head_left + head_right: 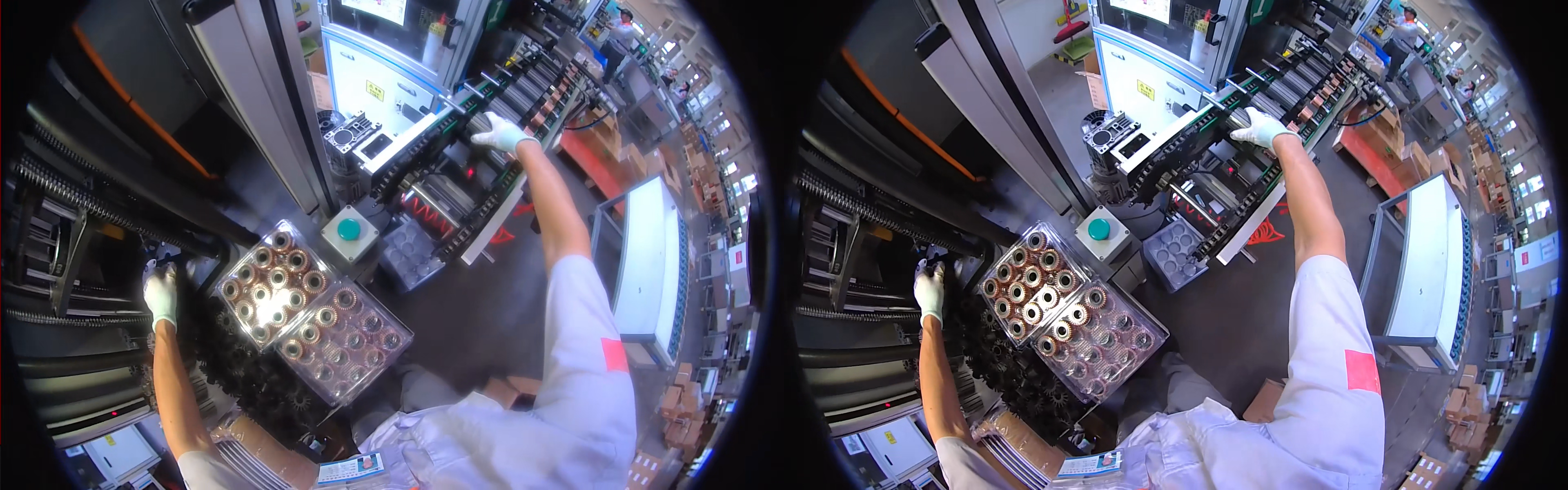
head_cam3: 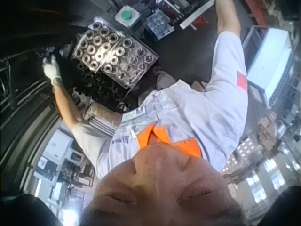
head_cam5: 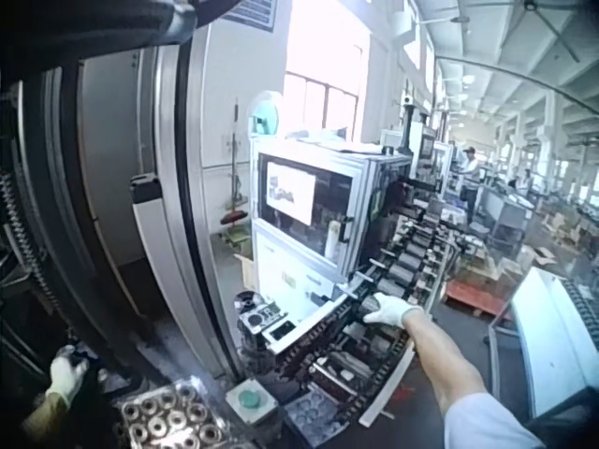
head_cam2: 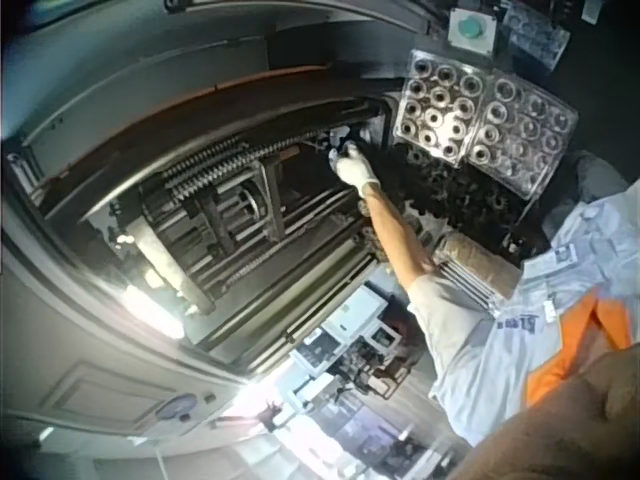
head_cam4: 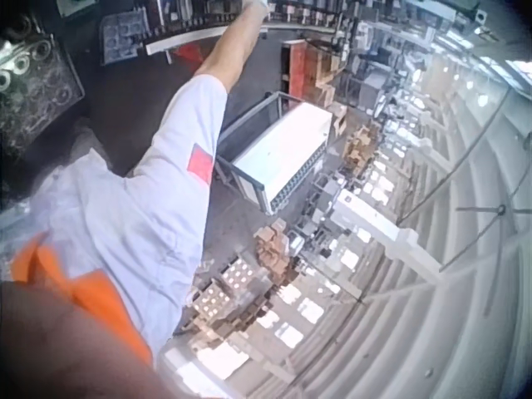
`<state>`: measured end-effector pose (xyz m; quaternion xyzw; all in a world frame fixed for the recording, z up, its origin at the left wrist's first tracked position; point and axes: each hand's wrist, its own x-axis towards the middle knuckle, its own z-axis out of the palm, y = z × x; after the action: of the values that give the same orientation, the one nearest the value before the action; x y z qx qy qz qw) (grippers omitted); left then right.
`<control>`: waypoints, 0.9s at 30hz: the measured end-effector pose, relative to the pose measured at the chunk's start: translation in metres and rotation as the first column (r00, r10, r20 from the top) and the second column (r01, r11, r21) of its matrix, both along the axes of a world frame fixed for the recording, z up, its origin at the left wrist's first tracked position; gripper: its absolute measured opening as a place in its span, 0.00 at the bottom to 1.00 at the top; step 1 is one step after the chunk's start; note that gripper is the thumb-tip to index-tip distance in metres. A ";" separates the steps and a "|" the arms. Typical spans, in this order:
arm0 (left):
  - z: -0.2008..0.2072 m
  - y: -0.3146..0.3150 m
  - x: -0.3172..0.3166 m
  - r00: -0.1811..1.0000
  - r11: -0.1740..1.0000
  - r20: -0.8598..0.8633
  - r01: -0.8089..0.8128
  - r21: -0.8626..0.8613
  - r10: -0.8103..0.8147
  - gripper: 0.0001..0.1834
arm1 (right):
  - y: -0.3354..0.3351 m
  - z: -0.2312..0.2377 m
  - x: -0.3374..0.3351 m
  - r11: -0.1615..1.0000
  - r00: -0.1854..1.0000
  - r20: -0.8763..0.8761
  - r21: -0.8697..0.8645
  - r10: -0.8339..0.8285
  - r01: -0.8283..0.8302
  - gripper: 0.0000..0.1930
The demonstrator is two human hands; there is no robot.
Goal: The person places metal components into a pressing machine, moves finished electrical rotors from a conveyor belt into a storage shelf, and transfers small black gears from a large cardboard box into a smaller container.
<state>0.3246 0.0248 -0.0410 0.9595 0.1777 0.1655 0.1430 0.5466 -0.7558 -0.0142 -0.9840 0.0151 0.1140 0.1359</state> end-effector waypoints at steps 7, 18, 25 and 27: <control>0.000 -0.038 -0.044 0.985 0.892 0.092 0.089 0.444 -0.144 0.26 | 0.051 0.024 -0.076 0.955 0.736 0.626 -0.051 0.257 -0.291 0.32; 0.010 -0.016 -0.072 0.981 0.927 -0.165 0.153 0.343 -0.101 0.25 | 0.410 0.051 -0.306 0.208 0.310 0.553 0.240 0.774 -0.948 0.18; 0.069 0.036 -0.339 0.918 0.912 0.183 -0.381 0.154 0.353 0.21 | 0.554 0.008 -0.324 0.140 0.134 0.575 0.033 0.807 -0.990 0.16; 0.027 0.055 -0.415 0.972 0.938 -0.052 -0.208 0.278 0.231 0.20 | 0.595 0.013 -0.338 0.001 0.010 0.492 0.019 0.870 -1.000 0.12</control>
<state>-0.0902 0.0798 -0.0139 0.9502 0.2653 0.1629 -0.0163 0.2083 -0.1612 -0.0016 -0.6795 -0.7054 0.0030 0.2017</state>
